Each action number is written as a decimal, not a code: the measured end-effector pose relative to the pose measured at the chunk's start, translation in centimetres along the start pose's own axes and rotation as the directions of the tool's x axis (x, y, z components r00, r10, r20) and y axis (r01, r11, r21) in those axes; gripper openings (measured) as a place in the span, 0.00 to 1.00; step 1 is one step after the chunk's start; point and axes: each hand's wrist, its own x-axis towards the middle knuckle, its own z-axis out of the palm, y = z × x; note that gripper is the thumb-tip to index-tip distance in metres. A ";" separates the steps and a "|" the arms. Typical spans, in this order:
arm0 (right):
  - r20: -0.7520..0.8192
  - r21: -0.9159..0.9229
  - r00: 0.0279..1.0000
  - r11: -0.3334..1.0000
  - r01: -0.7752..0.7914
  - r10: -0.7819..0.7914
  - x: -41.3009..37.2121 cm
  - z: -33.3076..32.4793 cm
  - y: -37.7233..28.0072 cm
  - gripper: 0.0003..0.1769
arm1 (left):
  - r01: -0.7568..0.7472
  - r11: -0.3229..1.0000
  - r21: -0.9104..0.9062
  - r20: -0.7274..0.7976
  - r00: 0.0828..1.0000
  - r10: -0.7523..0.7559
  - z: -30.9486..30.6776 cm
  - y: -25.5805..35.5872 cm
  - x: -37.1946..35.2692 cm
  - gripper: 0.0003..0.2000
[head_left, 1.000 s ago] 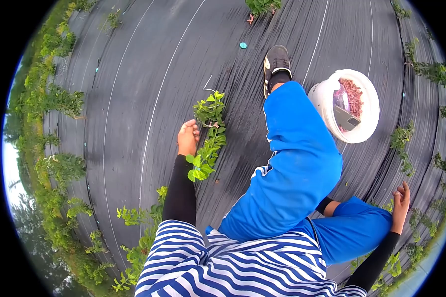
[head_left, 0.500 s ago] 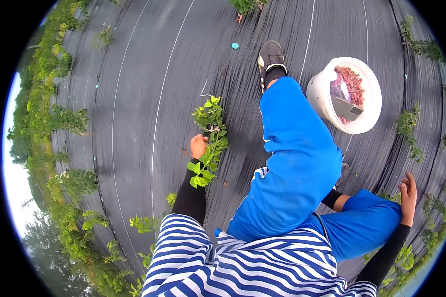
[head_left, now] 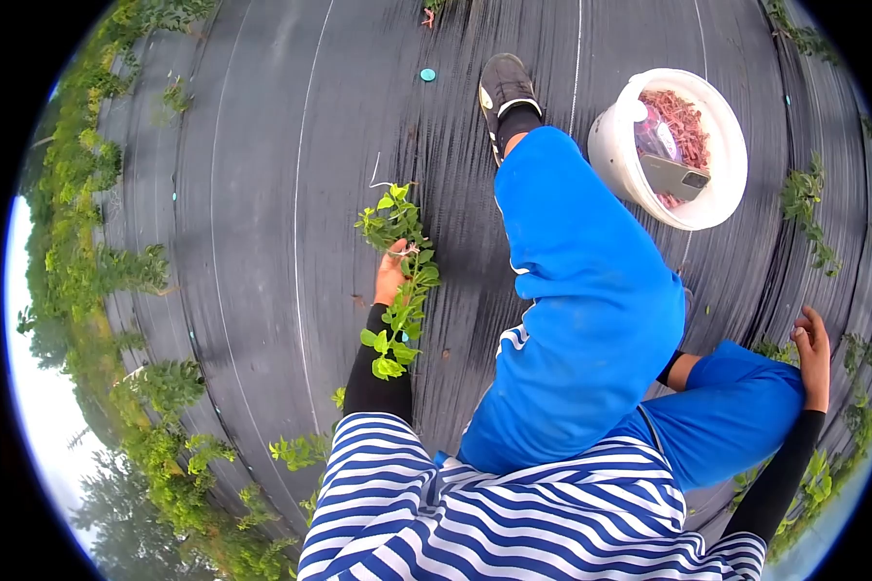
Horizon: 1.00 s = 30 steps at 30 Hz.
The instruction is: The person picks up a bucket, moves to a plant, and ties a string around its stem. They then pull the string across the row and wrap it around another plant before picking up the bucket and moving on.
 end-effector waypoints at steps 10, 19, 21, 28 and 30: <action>0.006 -0.021 1.000 1.000 -0.001 0.002 0.4 0.2 -0.1 0.23 | -0.154 0.759 0.633 -0.004 0.979 0.202 -4.4 -2.1 1.8 0.12; 0.046 -0.008 0.999 1.000 -0.015 0.016 0.7 0.0 0.6 0.22 | -0.081 0.958 -0.275 -0.080 0.995 0.061 -2.2 1.9 -4.8 0.12; 0.052 -0.021 0.998 0.999 -0.041 0.042 0.9 0.0 1.0 0.22 | -0.130 0.912 -0.389 0.006 0.990 0.144 -1.1 3.3 -6.0 0.10; 0.099 -0.052 0.995 0.998 -0.027 0.032 1.2 0.1 0.1 0.22 | -0.075 0.877 0.474 0.107 0.994 0.027 3.3 7.2 -3.9 0.08; 0.097 -0.047 0.995 0.999 -0.026 0.030 1.1 0.2 0.2 0.21 | -0.228 0.280 0.932 0.184 0.968 0.173 6.2 7.3 -4.1 0.13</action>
